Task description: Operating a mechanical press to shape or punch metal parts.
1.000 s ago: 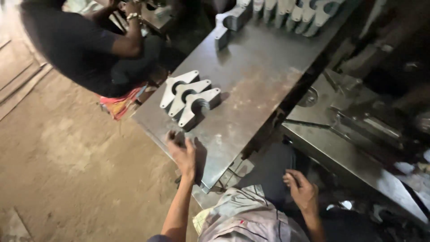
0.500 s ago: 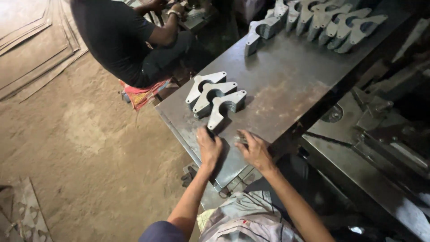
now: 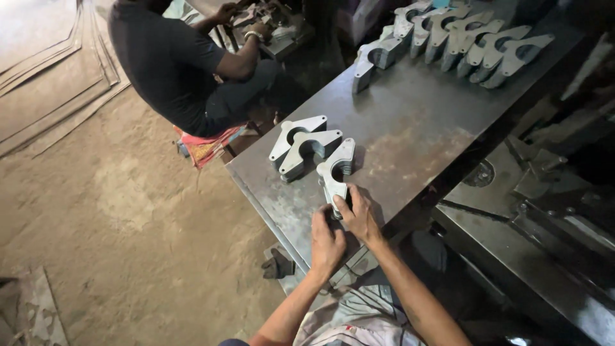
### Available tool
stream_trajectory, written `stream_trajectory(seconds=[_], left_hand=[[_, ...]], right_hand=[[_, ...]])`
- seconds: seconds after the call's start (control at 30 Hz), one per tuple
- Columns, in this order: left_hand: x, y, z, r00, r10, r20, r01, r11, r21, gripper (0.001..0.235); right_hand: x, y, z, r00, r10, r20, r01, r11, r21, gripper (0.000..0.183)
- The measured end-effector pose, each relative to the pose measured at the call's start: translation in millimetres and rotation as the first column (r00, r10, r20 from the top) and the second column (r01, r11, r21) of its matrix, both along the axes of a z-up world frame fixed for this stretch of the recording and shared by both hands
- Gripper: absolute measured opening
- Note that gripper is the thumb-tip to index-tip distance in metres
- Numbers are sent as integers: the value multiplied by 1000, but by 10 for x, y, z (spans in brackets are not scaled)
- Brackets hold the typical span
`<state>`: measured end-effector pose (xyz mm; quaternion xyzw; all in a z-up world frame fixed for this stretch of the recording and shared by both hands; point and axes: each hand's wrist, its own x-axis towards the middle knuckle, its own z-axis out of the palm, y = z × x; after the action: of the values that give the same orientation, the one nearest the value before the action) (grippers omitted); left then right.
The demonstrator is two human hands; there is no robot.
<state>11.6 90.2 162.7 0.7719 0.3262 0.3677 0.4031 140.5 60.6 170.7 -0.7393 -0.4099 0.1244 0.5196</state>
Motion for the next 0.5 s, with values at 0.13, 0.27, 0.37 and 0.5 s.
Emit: stream_trajectory(seconds=[0.13,0.27,0.37,0.5], left_hand=[[-16,345,-1,1000,-28,13,30,978,-207,49],[166,755,272,989,142,34,-141,990,-17,36],[463,987,217,995,95,31,-96,994,42,53],[843,1380,-90,901,-102,-421,104,994,-19,78]], right_hand=[[79,-52,-24,999,12,36,-12,1000,-6,42],[31,-102,22,995,-37,90,38,999,-6,44],[-50,-181,245,991,-15,133,19,999,-29,50],[-115,-172,306,960,69,270,-63,998,-32,105]])
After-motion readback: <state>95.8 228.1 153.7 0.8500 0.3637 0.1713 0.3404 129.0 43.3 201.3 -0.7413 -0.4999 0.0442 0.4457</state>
